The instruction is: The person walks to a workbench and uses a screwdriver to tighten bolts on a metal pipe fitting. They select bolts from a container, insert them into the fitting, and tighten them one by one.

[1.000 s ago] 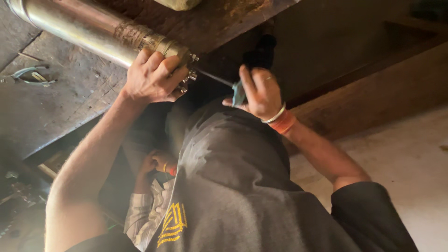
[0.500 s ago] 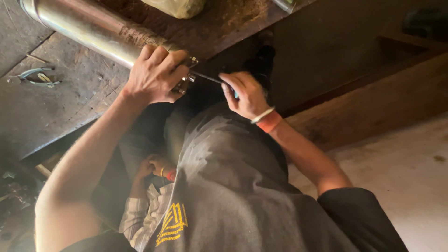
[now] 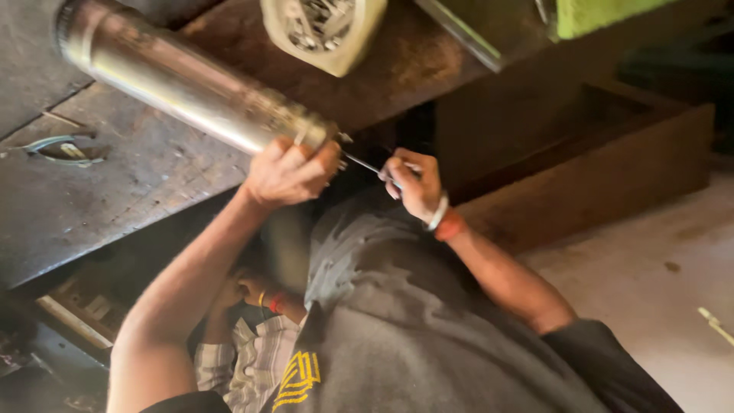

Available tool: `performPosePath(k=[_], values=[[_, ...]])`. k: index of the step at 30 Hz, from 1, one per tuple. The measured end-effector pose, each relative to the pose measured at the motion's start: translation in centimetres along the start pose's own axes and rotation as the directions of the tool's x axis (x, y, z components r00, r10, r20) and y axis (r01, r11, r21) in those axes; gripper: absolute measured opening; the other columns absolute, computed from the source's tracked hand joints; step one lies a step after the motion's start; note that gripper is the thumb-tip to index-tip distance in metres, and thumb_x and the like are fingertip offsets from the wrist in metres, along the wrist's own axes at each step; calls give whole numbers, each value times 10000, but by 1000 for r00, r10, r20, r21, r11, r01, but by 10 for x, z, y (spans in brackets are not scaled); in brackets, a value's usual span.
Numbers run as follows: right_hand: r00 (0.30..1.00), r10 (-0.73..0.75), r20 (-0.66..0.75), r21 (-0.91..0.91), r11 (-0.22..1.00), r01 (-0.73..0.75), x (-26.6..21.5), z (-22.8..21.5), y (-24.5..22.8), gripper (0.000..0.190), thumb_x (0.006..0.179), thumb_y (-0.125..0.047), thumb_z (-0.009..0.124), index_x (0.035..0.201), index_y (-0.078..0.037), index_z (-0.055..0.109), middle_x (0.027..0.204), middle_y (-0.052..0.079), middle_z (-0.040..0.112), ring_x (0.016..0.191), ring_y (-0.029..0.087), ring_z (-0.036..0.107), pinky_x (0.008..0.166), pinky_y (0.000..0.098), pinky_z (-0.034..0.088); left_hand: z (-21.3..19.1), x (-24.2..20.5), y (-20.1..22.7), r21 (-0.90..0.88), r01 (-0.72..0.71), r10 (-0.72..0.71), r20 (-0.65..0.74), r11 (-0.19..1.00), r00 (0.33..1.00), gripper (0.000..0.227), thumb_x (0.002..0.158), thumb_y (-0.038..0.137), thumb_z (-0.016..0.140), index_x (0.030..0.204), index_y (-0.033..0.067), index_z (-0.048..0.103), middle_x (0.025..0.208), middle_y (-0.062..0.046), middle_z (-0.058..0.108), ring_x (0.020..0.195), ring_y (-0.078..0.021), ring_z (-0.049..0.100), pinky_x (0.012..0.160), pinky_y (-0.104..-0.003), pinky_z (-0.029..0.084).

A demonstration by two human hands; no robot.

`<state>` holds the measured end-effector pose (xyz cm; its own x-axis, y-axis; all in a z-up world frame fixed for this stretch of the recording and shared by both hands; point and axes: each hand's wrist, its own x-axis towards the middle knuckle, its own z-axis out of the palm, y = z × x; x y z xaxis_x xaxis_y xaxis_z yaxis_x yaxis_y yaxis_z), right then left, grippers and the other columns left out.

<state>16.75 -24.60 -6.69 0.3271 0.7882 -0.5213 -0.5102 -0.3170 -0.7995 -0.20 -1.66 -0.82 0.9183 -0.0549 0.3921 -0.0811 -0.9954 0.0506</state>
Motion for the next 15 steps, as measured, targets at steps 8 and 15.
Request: performPosePath(k=[8,15], values=[[788,598,147,566,602,-563,18,-17,-12,436,998,-449,585,954,-19,643,746,157,616,510,166,492,522,335,458,2,22,-5,-146,47,-23,159,988,987,284,830,313,745,1067,156,749,1205,22,600,1034,-169,543,834,-330,432],[926,-235,-295,-190,964,185,-4,32,-40,568,845,-291,803,1276,-100,487,1222,144,527,735,165,591,653,344,585,-6,58,-24,-212,108,-36,317,971,948,492,535,347,749,987,152,737,1086,11,578,1034,-209,517,844,-355,418]])
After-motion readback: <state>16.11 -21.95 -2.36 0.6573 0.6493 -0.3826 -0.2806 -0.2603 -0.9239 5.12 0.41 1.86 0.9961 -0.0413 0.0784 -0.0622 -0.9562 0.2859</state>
